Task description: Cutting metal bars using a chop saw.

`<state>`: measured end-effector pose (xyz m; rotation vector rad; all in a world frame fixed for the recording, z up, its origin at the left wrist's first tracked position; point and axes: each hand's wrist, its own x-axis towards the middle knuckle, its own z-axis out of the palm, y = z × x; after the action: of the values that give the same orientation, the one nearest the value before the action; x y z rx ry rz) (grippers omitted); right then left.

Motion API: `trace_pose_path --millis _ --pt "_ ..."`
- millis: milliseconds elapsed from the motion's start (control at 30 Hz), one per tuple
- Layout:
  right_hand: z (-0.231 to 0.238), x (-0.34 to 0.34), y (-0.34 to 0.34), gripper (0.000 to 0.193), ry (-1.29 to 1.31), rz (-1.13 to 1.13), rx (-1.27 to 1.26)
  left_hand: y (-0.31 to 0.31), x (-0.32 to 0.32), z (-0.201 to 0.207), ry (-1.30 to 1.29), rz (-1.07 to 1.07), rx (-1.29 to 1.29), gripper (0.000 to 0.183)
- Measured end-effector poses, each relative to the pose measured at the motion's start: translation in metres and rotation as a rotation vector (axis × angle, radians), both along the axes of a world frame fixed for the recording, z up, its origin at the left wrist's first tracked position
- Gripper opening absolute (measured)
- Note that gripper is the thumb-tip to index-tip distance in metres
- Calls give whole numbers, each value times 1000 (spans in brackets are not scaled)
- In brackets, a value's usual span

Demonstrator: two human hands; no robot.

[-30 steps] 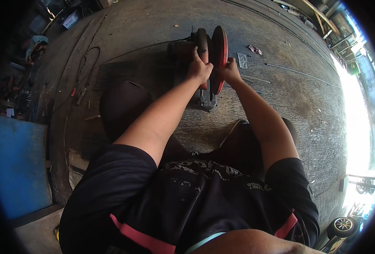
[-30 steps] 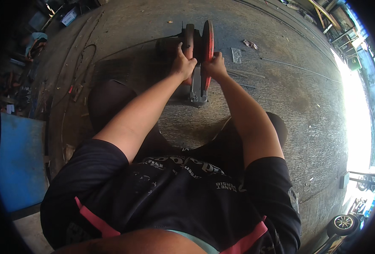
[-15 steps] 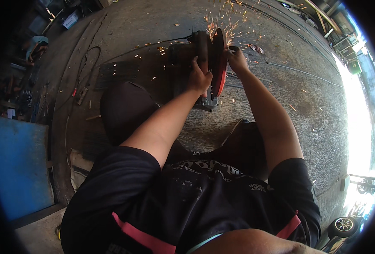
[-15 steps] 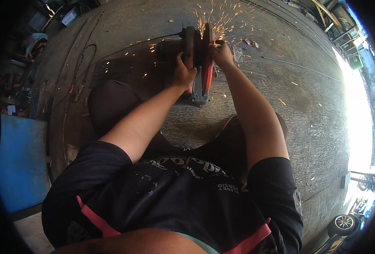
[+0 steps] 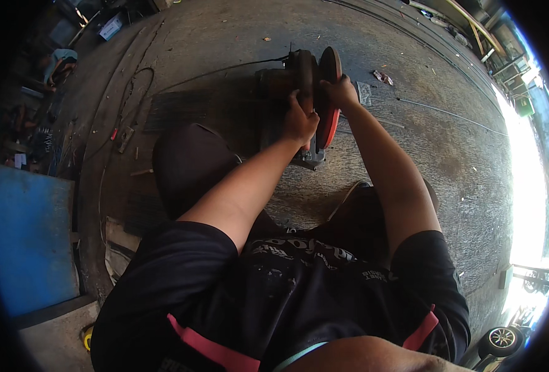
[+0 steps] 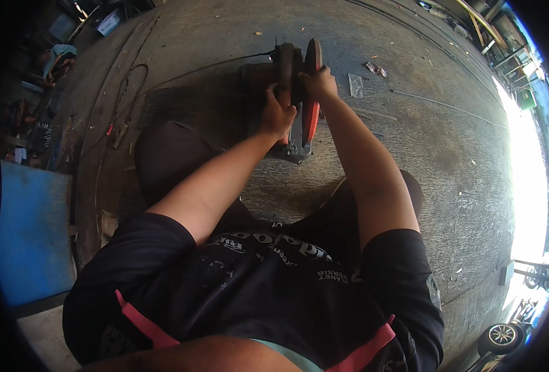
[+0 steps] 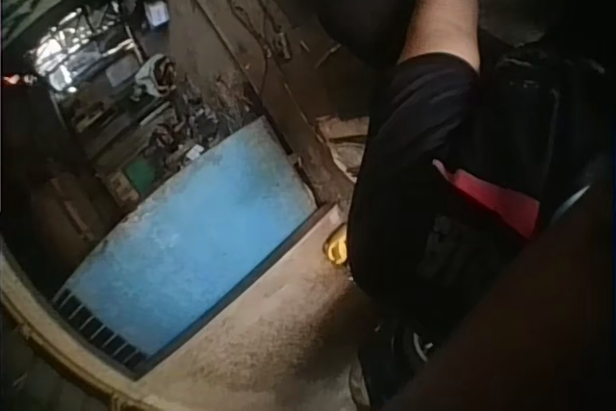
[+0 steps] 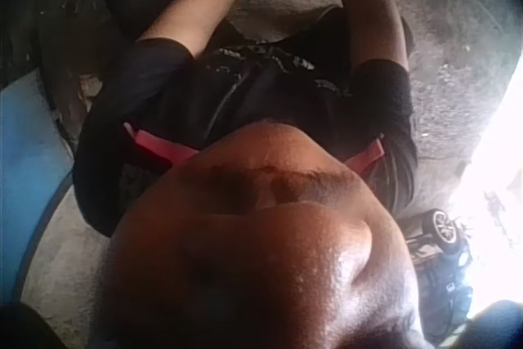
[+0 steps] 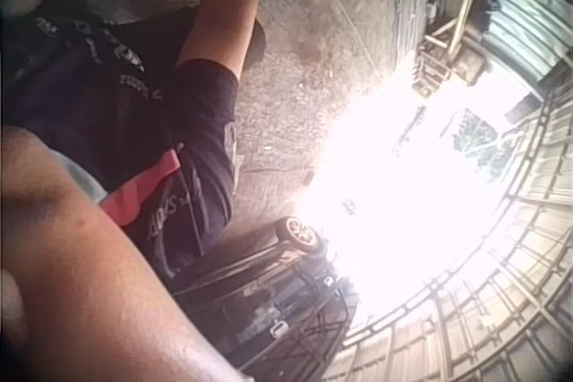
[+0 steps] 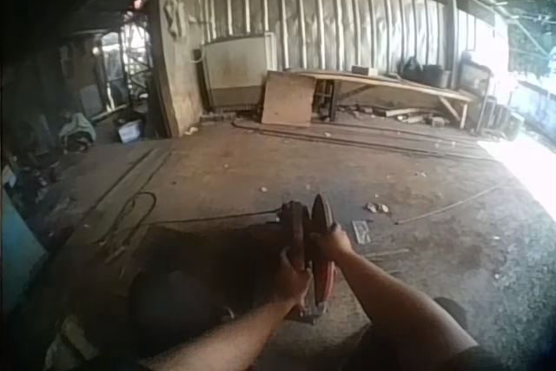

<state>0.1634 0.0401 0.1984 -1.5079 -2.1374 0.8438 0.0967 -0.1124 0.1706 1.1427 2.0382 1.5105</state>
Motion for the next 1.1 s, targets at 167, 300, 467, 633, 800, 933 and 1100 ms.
trace_pose_path --millis 167,300,467,633,800,933,1100 --pt "-6 -8 -8 67 -28 -12 29 2 -9 -14 119 37 98 69" --pt "-17 -4 -8 42 54 -13 140 2 -6 -12 91 10 113 69" --pt "-21 2 -9 38 79 -16 268 3 -4 -10 160 -24 35 71" --pt "-20 -5 -17 37 122 0 284 -1 -10 -12 175 -4 -48 74" --pt "-9 -10 -9 50 127 -161 91 -7 -3 10 185 -23 -193 72" --pt "0 -11 -7 50 60 -130 -1 -3 -6 -3 -11 -63 -36 71" --pt "-1 -14 -7 39 70 -101 8 2 -10 -19 247 34 130 70"
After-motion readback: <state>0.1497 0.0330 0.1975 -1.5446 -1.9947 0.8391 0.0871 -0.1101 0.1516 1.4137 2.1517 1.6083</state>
